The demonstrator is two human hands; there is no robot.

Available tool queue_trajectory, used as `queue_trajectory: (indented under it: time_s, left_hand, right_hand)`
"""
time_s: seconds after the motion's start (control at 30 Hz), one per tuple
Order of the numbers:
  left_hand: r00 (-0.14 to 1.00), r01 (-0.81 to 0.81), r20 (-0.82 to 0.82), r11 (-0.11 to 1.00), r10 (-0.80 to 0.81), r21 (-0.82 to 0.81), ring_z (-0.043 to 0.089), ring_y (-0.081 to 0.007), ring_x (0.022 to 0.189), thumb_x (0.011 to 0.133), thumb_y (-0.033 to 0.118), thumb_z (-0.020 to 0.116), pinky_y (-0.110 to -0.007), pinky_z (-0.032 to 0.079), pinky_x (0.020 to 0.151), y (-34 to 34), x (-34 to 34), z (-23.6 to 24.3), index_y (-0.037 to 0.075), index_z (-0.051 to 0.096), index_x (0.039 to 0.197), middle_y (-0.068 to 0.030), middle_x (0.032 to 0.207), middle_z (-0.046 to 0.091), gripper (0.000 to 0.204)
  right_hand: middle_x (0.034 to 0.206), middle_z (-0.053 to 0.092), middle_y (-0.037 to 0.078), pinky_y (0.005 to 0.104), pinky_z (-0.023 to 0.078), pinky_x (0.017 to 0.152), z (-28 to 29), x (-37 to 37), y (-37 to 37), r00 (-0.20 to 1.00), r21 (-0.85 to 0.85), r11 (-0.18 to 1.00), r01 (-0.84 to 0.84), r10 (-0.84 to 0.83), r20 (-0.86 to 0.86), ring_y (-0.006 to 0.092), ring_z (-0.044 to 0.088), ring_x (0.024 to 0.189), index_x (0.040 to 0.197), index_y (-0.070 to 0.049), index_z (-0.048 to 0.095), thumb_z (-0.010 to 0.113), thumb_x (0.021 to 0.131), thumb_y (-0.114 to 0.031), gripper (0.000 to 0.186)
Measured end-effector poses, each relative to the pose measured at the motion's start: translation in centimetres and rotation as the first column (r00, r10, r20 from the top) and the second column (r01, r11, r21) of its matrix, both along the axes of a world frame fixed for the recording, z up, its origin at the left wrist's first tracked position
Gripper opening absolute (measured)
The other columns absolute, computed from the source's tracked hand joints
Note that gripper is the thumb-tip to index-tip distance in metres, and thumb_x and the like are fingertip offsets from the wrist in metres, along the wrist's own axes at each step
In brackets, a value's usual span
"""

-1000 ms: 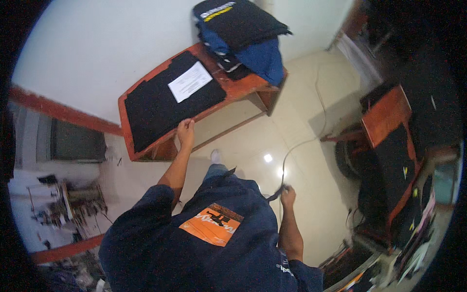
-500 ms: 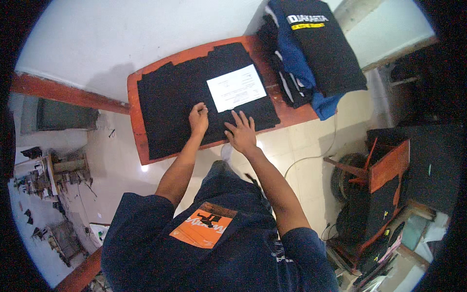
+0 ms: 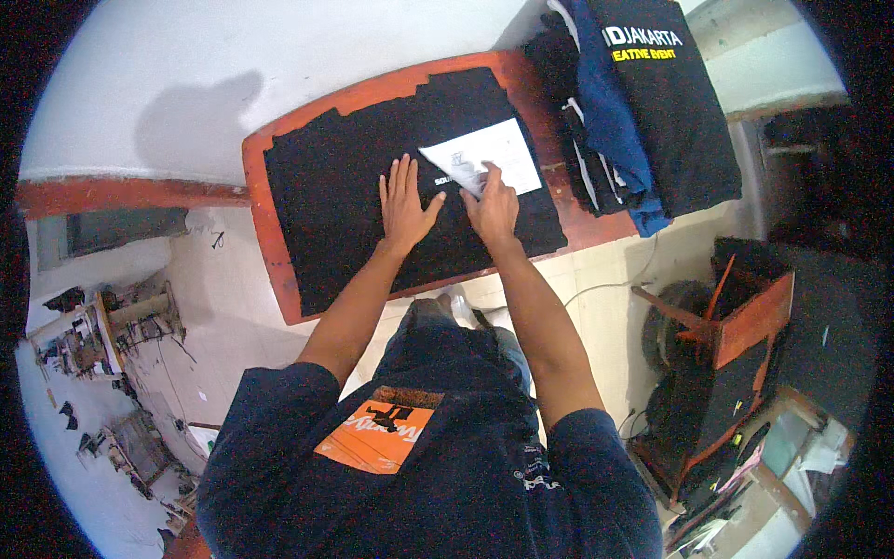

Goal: The person uses a heat press machine to apply a logo onto black t-shirts. They place a t-shirt on the press, cover it with a white sheet, and lower the heated press head. After a few seconds, they lift the press, remove the sheet, and inspect the shirt before moving it to a table. The process is repeated for multiple shirts.

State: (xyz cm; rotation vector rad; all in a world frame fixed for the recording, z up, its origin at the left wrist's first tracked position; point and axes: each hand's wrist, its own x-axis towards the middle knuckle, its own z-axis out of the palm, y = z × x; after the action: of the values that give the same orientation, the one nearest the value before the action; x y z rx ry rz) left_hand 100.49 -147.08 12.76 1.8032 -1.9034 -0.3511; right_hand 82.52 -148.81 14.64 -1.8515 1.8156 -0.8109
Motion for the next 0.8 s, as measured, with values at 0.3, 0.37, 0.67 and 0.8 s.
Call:
queue_trajectory:
  time_s: [0.3, 0.37, 0.67, 0.8]
  left_hand:
    - [0.968, 0.062, 0.228, 0.98, -0.104, 0.187, 0.008, -0.0336, 0.147, 0.077, 0.071, 0.058, -0.058, 0.003, 0.115, -1.0, -0.7, -0.6, -0.001, 0.017, 0.15, -0.0196, 0.158, 0.012, 0.111]
    - [0.967, 0.059, 0.231, 0.974, -0.11, 0.217, 0.008, -0.0337, 0.147, 0.077, 0.072, 0.057, -0.059, 0.003, 0.115, -1.1, -0.8, -0.4, -0.001, 0.017, 0.15, -0.0197, 0.159, 0.01, 0.111]
    - [0.931, 0.089, 0.321, 0.959, -0.176, 0.268, 0.008, -0.0335, 0.147, 0.08, 0.069, 0.056, -0.06, 0.006, 0.114, -1.6, -2.5, 0.5, -0.004, 0.017, 0.149, -0.019, 0.159, 0.008, 0.108]
    - [0.91, 0.264, 0.306, 0.96, -0.28, 0.093, 0.016, -0.032, 0.146, 0.082, 0.066, 0.056, -0.058, 0.012, 0.114, -2.6, -6.6, 2.1, -0.001, 0.026, 0.148, -0.0188, 0.157, 0.017, 0.098]
  right_hand:
    - [0.086, 0.071, 0.018, 0.0358, 0.051, 0.073, -3.7, -5.4, -3.5, 0.897, 0.122, 0.933, 0.338, -0.358, 0.259, 0.0199, 0.066, 0.078, 0.096, 0.006, 0.068, 0.077, 0.079, -0.023, 0.035]
    - [0.089, 0.071, 0.018, 0.0355, 0.051, 0.074, -4.6, -6.6, -4.1, 0.835, 0.105, 0.877, 0.468, -0.478, 0.271, 0.0202, 0.067, 0.079, 0.1, 0.005, 0.068, 0.077, 0.079, -0.022, 0.036]
    - [0.1, 0.064, 0.027, 0.0427, 0.046, 0.087, -3.0, -11.6, 1.2, 0.684, -0.091, 0.678, 0.729, -0.717, 0.137, 0.0391, 0.062, 0.095, 0.107, 0.013, 0.059, 0.066, 0.086, -0.019, 0.039]
    - [0.092, 0.061, 0.011, 0.0323, 0.045, 0.079, -1.6, -14.1, 12.9, 0.523, 0.138, 0.723, 0.677, -0.604, 0.602, 0.0175, 0.055, 0.086, 0.101, 0.007, 0.058, 0.06, 0.093, -0.016, 0.024]
